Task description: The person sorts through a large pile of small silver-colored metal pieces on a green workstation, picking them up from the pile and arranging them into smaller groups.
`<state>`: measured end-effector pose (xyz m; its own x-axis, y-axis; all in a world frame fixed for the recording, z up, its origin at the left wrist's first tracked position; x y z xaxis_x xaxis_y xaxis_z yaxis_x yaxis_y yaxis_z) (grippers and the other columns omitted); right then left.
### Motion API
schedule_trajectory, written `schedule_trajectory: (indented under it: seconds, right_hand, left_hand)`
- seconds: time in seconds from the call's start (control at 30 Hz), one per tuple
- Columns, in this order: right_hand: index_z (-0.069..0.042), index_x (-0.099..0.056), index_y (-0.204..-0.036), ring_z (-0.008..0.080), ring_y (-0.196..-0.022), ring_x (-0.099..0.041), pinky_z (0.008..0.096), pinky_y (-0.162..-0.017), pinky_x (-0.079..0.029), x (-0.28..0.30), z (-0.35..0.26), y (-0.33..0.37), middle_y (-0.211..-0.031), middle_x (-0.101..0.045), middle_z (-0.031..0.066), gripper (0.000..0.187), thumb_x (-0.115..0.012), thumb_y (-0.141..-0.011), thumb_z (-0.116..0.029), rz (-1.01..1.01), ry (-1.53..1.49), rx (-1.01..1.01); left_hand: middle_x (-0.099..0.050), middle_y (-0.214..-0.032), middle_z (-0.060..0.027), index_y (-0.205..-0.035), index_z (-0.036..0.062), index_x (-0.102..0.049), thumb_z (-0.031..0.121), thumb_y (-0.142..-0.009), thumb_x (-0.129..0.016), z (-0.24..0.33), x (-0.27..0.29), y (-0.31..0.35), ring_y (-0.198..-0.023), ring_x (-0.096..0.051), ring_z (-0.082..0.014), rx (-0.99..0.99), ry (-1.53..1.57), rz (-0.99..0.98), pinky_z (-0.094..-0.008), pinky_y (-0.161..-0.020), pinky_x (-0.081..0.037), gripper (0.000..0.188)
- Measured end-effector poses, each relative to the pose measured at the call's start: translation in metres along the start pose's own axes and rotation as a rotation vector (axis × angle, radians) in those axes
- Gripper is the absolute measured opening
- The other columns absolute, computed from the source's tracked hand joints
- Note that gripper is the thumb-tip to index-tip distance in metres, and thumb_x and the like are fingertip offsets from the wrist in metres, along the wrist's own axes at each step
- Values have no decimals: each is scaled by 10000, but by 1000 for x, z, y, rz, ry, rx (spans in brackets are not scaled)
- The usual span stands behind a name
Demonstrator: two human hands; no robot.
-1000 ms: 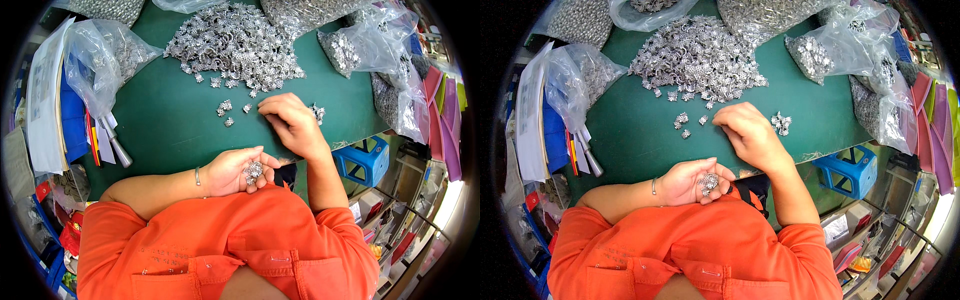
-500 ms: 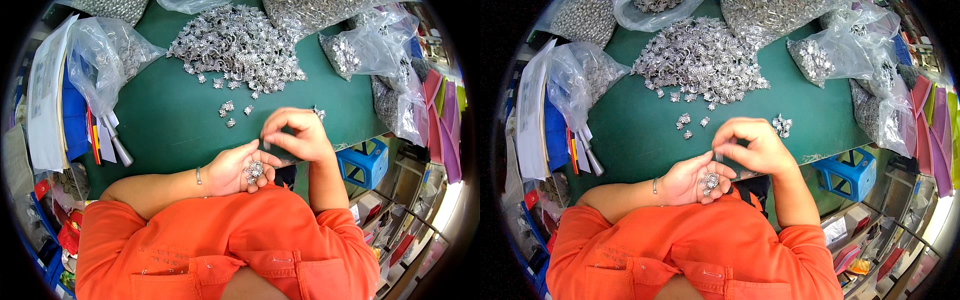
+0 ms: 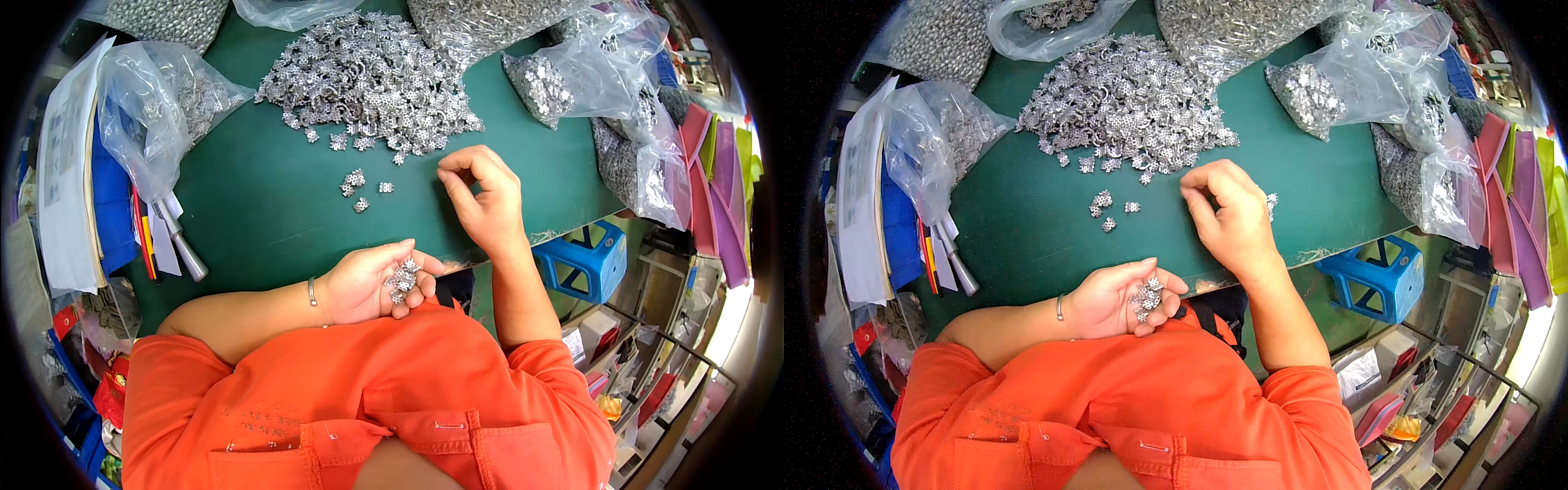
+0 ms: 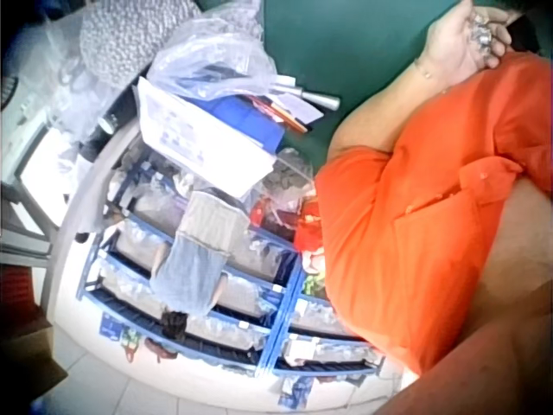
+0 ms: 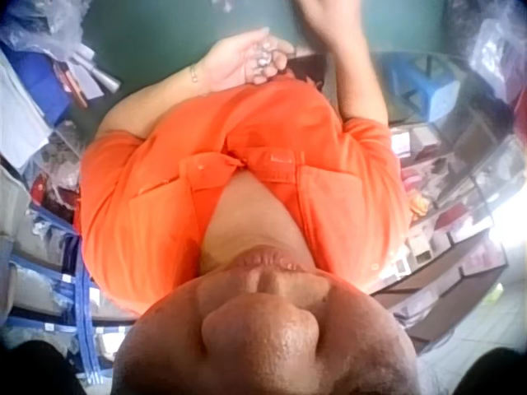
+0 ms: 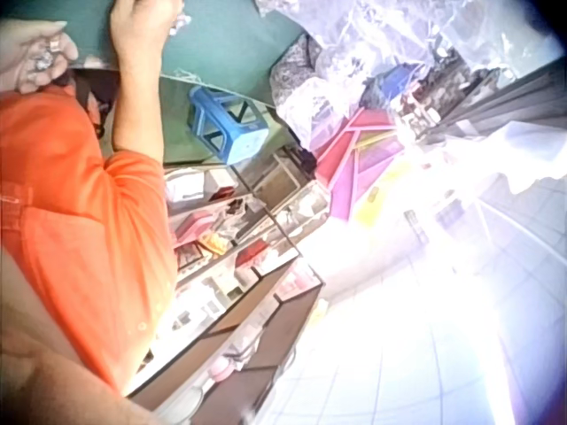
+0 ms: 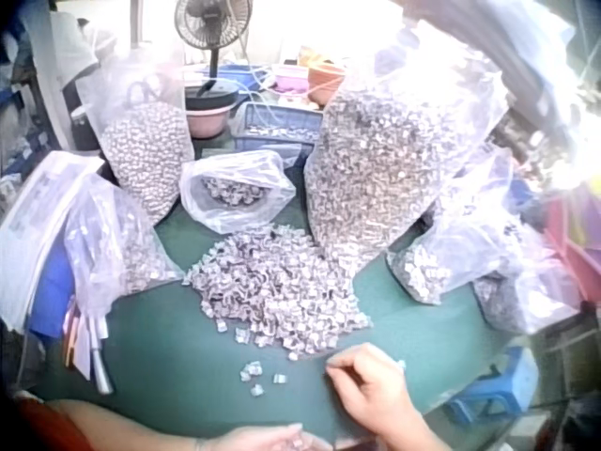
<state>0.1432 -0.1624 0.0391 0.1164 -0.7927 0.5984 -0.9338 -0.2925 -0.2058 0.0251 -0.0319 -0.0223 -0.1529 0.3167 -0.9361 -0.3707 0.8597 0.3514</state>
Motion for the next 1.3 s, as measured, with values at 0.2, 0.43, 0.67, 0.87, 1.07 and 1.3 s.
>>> schedule_trajectory:
  seconds: [0.2,0.43,0.67,0.87,1.07,1.3]
  right_hand:
    - [-31,-661,-874,325,-858,-642,405,-752,-528,-44,-23,5,-872,-655,118,115,-726,-782,-5,-110,18,310]
    - [-5,-661,-858,299,-773,-661,357,-703,-538,46,15,15,-846,-659,137,94,-689,-791,54,93,178,20]
    - [1,-678,-878,211,-738,-640,307,-673,-508,54,10,10,-835,-657,104,136,-674,-779,94,-5,275,63]
    - [-22,-679,-1020,321,-975,-644,406,-834,-531,-51,-39,-10,-1087,-659,122,296,-712,-733,44,-291,-17,527]
    - [-17,-694,-925,301,-900,-648,388,-780,-532,-29,-28,-11,-961,-686,102,173,-706,-766,51,-463,7,414]
    - [-56,-674,-907,288,-869,-633,391,-763,-485,-12,-21,-7,-897,-677,76,184,-743,-742,-14,-207,72,338]
  left_hand:
    - [-645,-942,-97,-1194,23,-612,412,-1074,-278,0,-2,-4,-757,-607,-161,11,-36,37,-280,-588,-478,526]
    - [-630,-943,-111,-1180,22,-624,404,-1073,-282,2,-2,-1,-753,-592,-174,-6,-50,42,-290,-593,-477,524]
    - [-659,-965,-91,-1192,22,-613,392,-1075,-307,-1,1,0,-783,-624,-162,-20,-36,-6,-288,-612,-491,494]
    - [-668,-982,-78,-1211,23,-602,347,-1069,-354,-2,3,-4,-792,-630,-145,3,-43,-41,-271,-621,-493,432]
    - [-666,-997,-87,-1221,10,-589,310,-1069,-354,-3,4,-3,-808,-627,-148,-18,-45,-46,-273,-633,-496,411]
    - [-667,-996,-86,-1220,-1,-582,305,-1072,-347,-2,2,-3,-811,-631,-153,-31,-57,-40,-276,-636,-499,413]
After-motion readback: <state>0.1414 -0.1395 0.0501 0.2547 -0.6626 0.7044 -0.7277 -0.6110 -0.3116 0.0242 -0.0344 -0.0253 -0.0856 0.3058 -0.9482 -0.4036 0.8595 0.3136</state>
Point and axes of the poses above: each hand's wrist, its own y-axis away from the middle knuckle, its own x-axis out of the back of the hand, z = x × y, the point moved 5 cm from there along -y, towards the middle knuckle
